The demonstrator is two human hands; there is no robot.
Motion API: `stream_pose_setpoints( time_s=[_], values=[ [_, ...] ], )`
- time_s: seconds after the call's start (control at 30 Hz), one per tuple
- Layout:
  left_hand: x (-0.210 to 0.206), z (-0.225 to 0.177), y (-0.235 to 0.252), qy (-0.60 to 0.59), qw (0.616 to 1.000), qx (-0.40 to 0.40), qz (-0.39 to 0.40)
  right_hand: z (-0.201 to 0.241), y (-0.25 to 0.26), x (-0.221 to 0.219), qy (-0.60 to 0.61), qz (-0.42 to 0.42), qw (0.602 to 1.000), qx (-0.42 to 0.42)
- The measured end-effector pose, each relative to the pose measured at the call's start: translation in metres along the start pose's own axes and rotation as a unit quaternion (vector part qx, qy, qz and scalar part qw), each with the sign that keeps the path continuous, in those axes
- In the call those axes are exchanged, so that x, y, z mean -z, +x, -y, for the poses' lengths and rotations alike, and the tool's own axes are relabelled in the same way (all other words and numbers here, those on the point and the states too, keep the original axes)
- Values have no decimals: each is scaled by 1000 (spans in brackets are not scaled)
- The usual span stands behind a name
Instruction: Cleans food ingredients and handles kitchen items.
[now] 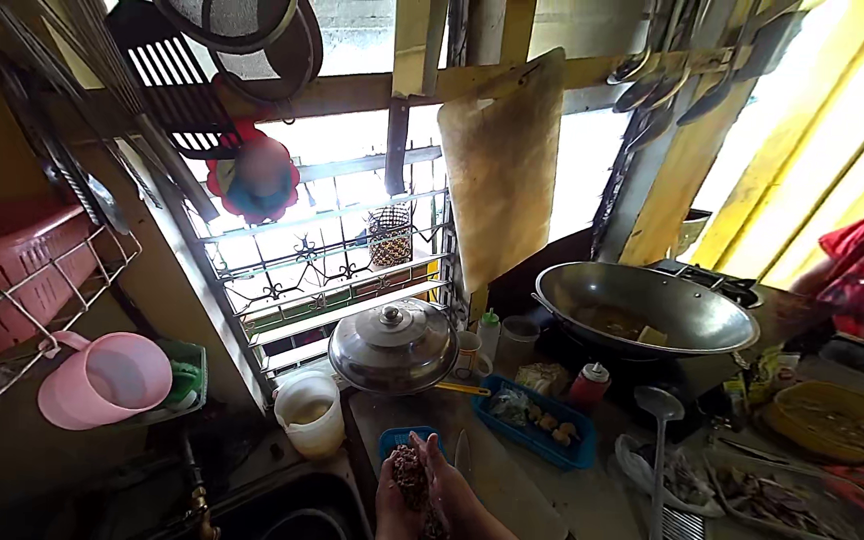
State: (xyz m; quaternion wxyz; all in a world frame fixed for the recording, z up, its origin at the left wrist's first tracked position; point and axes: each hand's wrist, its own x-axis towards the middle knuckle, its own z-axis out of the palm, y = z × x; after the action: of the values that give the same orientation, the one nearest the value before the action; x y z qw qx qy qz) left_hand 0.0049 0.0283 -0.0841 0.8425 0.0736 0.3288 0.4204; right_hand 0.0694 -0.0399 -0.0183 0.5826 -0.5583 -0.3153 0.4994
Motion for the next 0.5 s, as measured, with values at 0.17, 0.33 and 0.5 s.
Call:
stream_pose_setpoints(
  time_s=[0.17,0.33,0.5],
  values=[
    [6,0,-5,-41,999,-1,24,6,-4,5,14,59,998,9],
    [7,0,-10,-36,999,-10,0,5,3,20,14,66,993,94],
    [5,4,-13,-11,999,-27,-34,-9,6,18,44,-93,994,-24]
  ],
)
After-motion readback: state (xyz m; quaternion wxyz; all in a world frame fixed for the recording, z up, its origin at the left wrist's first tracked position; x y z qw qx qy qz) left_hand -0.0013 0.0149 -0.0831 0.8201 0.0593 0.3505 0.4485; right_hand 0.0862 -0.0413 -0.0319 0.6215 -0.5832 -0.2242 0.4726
